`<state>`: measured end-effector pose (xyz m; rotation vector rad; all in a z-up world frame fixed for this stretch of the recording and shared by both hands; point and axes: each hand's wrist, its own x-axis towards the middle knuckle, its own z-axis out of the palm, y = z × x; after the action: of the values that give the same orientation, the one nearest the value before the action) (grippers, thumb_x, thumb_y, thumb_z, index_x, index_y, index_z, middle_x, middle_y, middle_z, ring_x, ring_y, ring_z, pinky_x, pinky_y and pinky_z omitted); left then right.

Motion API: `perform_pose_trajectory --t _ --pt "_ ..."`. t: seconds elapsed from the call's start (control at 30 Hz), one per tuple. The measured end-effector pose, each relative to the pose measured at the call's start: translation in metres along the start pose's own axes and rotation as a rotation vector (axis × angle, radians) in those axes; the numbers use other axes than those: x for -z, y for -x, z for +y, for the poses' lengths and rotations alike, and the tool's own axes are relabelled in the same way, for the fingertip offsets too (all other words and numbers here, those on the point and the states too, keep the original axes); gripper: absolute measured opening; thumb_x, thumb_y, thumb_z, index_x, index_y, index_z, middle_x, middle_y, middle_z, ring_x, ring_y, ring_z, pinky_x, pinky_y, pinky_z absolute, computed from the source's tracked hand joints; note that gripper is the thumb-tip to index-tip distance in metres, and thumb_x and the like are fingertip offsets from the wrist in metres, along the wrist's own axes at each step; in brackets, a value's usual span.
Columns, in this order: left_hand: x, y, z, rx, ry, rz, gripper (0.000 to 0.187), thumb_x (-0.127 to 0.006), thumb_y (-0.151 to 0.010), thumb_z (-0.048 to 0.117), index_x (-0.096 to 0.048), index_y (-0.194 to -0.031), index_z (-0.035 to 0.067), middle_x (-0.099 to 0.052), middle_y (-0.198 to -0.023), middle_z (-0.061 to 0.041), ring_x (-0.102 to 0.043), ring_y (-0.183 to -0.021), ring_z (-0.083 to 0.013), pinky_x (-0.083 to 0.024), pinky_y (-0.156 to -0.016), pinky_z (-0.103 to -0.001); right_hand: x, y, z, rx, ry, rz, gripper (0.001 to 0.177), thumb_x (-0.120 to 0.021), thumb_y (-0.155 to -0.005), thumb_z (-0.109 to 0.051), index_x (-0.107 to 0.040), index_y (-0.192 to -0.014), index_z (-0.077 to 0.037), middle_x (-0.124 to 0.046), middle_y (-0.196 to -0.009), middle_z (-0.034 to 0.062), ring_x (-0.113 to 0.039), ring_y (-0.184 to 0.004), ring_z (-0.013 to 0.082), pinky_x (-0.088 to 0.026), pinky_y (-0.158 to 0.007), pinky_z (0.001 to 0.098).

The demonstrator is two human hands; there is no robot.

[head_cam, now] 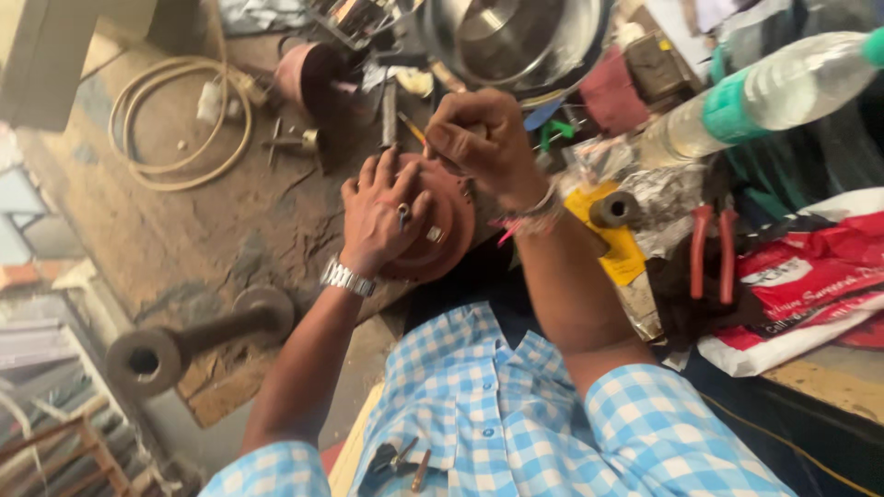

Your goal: The person uses a hammer and a screwdriver to tap and adjust small metal pins on a reddish-brown circular electrical component. They repeatedly tap the pins and then use the screwdriver to make fine adjustments, working on the same component throughout the clip.

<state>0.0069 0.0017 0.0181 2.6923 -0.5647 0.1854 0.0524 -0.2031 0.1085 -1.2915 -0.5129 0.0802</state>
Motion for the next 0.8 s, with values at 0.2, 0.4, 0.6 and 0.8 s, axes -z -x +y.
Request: perform_pose_trajectory --t 0.2,0.4,0.6,0.8 --pt "0.001 0.001 0.002 -0.005 0.027 -0.009 0.048 -0.062 -0.093 0.039 -0.064 -0.134 0.015 -0.051 -0.151 -0.018 -0.045 -0.137 -0.0376 -0.038 -0.100 -0.055 -0.043 0.019 0.005 0.383 0.430 0.593 0.018 -0.061 -0.106 -0.014 -0.064 -0.096 0.000 -0.065 -0.079 0.0005 -0.058 -0.067 0.0050 -0.045 -0.060 0.0226" --pt "-0.004 0.005 -0.005 -0.012 -0.013 0.008 0.050 -0.063 -0.092 0.039 -0.065 -0.134 0.013 -0.052 -0.149 -0.020 -0.046 -0.135 -0.0393 -0.038 -0.099 -0.056 -0.014 0.006 -0.011 0.089 0.093 0.090 0.029 -0.056 -0.107 -0.023 -0.069 -0.096 0.001 -0.060 -0.077 0.0026 -0.050 -0.059 0.0051 -0.040 -0.055 0.0196" --pt "-0.004 0.008 -0.010 -0.068 -0.024 0.005 0.045 -0.062 -0.094 0.039 -0.066 -0.127 0.008 -0.061 -0.135 -0.021 -0.047 -0.135 -0.0427 -0.039 -0.100 -0.055 0.019 -0.043 -0.029 0.083 -0.442 -0.760 0.026 -0.066 -0.103 -0.022 -0.070 -0.103 0.004 -0.070 -0.092 0.0092 -0.065 -0.081 0.0183 -0.052 -0.078 0.0306" --pt "0.004 0.007 -0.003 -0.011 0.044 -0.047 0.035 -0.062 -0.094 0.034 -0.067 -0.122 0.014 -0.066 -0.127 -0.015 -0.053 -0.128 -0.0382 -0.040 -0.100 -0.055 0.006 -0.023 -0.008 -0.088 -0.272 -0.507 0.021 -0.068 -0.099 -0.016 -0.070 -0.099 0.004 -0.071 -0.093 0.0075 -0.060 -0.076 0.0092 -0.048 -0.066 0.0258"
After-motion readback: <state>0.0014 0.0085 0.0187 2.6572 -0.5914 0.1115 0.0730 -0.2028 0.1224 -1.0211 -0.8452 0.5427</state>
